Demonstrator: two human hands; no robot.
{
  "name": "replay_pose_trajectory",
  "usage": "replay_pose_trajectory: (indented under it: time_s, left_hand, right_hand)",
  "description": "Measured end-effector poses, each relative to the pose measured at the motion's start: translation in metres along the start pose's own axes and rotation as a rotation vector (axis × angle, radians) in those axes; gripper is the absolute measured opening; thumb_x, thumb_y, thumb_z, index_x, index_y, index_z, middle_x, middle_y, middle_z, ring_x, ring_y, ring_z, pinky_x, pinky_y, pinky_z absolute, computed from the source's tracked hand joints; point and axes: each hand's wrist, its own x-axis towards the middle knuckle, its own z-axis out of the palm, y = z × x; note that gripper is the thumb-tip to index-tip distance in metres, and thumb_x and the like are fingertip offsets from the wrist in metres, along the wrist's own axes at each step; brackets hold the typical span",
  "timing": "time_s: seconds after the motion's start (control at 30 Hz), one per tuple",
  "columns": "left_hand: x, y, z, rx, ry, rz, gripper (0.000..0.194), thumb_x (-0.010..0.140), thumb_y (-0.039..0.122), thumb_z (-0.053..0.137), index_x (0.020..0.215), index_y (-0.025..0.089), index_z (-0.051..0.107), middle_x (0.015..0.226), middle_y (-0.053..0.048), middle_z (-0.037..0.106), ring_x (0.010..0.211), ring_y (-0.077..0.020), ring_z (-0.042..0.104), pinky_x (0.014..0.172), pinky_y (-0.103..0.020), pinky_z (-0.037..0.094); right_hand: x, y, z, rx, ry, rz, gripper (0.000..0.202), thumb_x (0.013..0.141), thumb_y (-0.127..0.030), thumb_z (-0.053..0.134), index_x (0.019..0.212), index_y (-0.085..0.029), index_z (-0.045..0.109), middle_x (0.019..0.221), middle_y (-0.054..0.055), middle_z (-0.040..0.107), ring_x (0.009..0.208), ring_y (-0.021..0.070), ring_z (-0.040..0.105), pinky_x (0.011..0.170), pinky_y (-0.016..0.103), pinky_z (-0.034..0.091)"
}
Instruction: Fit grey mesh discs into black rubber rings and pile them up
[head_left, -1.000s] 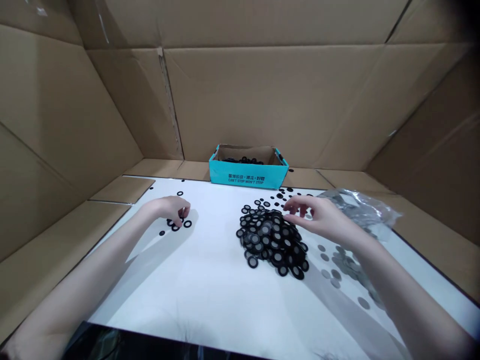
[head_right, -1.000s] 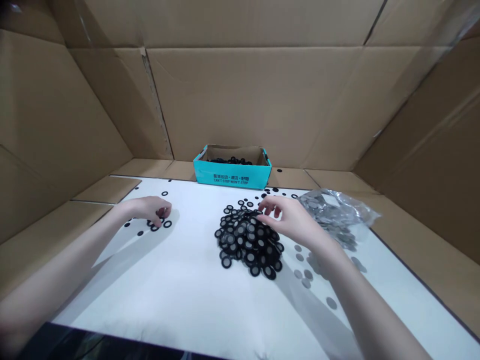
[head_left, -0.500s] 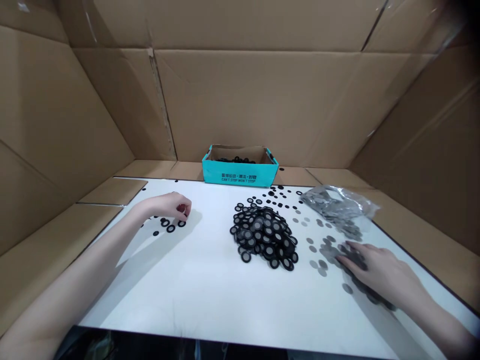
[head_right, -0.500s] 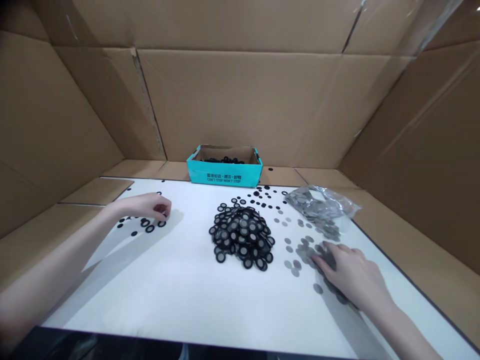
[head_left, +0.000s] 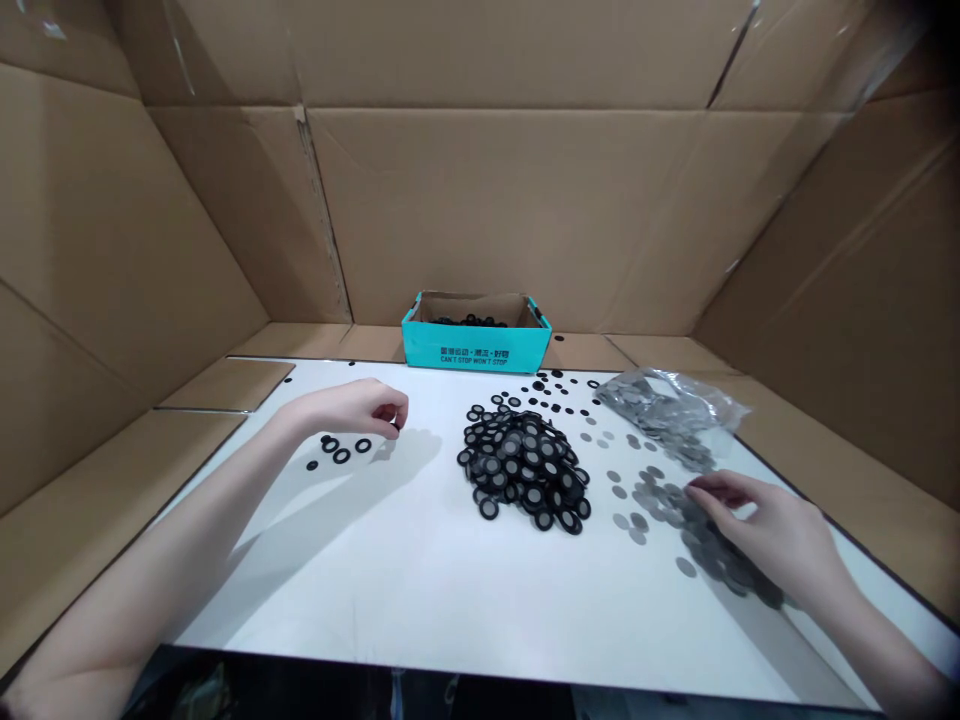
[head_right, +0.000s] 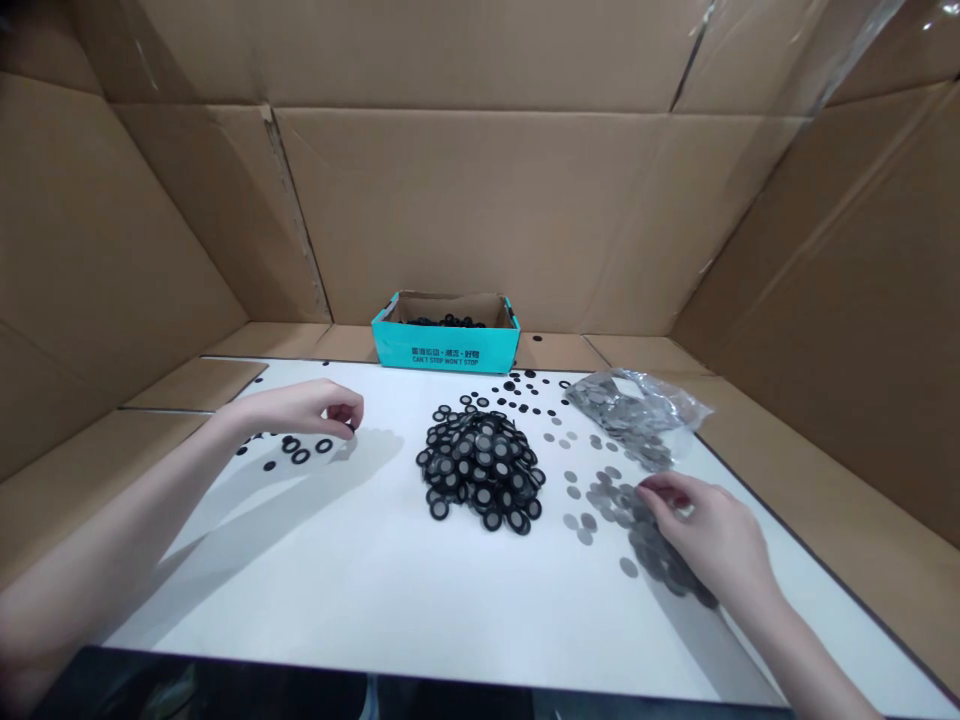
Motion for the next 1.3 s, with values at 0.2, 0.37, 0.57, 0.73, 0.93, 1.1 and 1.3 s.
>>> replay_pose_trajectory:
  time_s: [0.2, 0.37, 0.57, 0.73, 0.93, 1.1, 1.3]
  left_hand:
    - [0.003, 0.012, -0.006, -0.022, 0.029, 0.045, 0.012, 0.082, 0.028, 0.056, 0.086, 0.019, 0.061, 0.08, -0.001, 0.065, 0.073, -0.0145, 0.059, 0.066, -0.023, 0.042]
    - [0.004, 0.023, -0.009, -0.041, 0.047, 0.08, 0.014, 0.085, 0.031, 0.054, 0.086, 0.018, 0.061, 0.084, -0.002, 0.067, 0.076, -0.0145, 0.061, 0.068, -0.023, 0.043]
    - [0.004, 0.029, -0.01, -0.057, 0.039, 0.103, 0.013, 0.084, 0.03, 0.055, 0.085, 0.018, 0.061, 0.083, -0.002, 0.067, 0.075, -0.0142, 0.061, 0.069, -0.023, 0.044]
    - [0.003, 0.029, -0.01, -0.056, 0.04, 0.103, 0.014, 0.084, 0.03, 0.055, 0.085, 0.018, 0.061, 0.082, -0.002, 0.067, 0.075, -0.0145, 0.061, 0.069, -0.023, 0.044]
    - [0.004, 0.029, -0.009, -0.063, 0.038, 0.112, 0.013, 0.084, 0.029, 0.055, 0.084, 0.018, 0.061, 0.082, -0.002, 0.067, 0.075, -0.0143, 0.061, 0.068, -0.023, 0.044]
    - [0.004, 0.032, -0.008, -0.092, 0.063, 0.137, 0.014, 0.086, 0.03, 0.055, 0.083, 0.017, 0.06, 0.082, -0.002, 0.066, 0.075, -0.0142, 0.06, 0.068, -0.024, 0.044]
    - [0.002, 0.044, -0.009, -0.176, 0.145, 0.19, 0.021, 0.09, 0.037, 0.055, 0.084, 0.017, 0.055, 0.079, -0.002, 0.063, 0.071, -0.0121, 0.057, 0.064, -0.022, 0.045]
  right_hand:
    - [0.0, -0.009, -0.008, 0.009, 0.054, -0.008, 0.023, 0.082, -0.046, 0.056, 0.076, -0.028, 0.068, 0.096, 0.01, 0.074, 0.085, 0.0336, 0.07, 0.073, 0.044, 0.05]
    - [0.0, -0.016, -0.011, 0.025, 0.076, 0.019, 0.025, 0.083, -0.047, 0.055, 0.074, -0.027, 0.067, 0.09, 0.009, 0.074, 0.08, 0.0311, 0.069, 0.072, 0.042, 0.047]
    - [0.001, -0.017, -0.011, 0.005, 0.096, -0.005, 0.025, 0.083, -0.046, 0.053, 0.07, -0.027, 0.061, 0.089, 0.01, 0.071, 0.08, 0.0324, 0.068, 0.071, 0.043, 0.047]
    - [0.0, -0.016, -0.011, 0.026, 0.09, 0.008, 0.022, 0.081, -0.043, 0.054, 0.068, -0.027, 0.061, 0.088, 0.009, 0.07, 0.077, 0.0316, 0.068, 0.071, 0.042, 0.047]
    - [0.001, -0.016, -0.009, 0.089, 0.148, -0.014, 0.027, 0.081, -0.049, 0.055, 0.067, -0.027, 0.063, 0.089, 0.008, 0.071, 0.075, 0.0303, 0.067, 0.069, 0.041, 0.046]
    - [-0.001, -0.027, -0.009, 0.19, 0.201, 0.03, 0.023, 0.079, -0.048, 0.061, 0.07, -0.027, 0.064, 0.077, 0.007, 0.07, 0.067, 0.0269, 0.062, 0.066, 0.038, 0.045]
    - [-0.003, -0.063, -0.017, 0.492, 0.177, -0.022, 0.029, 0.081, -0.043, 0.062, 0.063, -0.022, 0.055, 0.063, 0.002, 0.056, 0.056, 0.017, 0.046, 0.056, 0.031, 0.038]
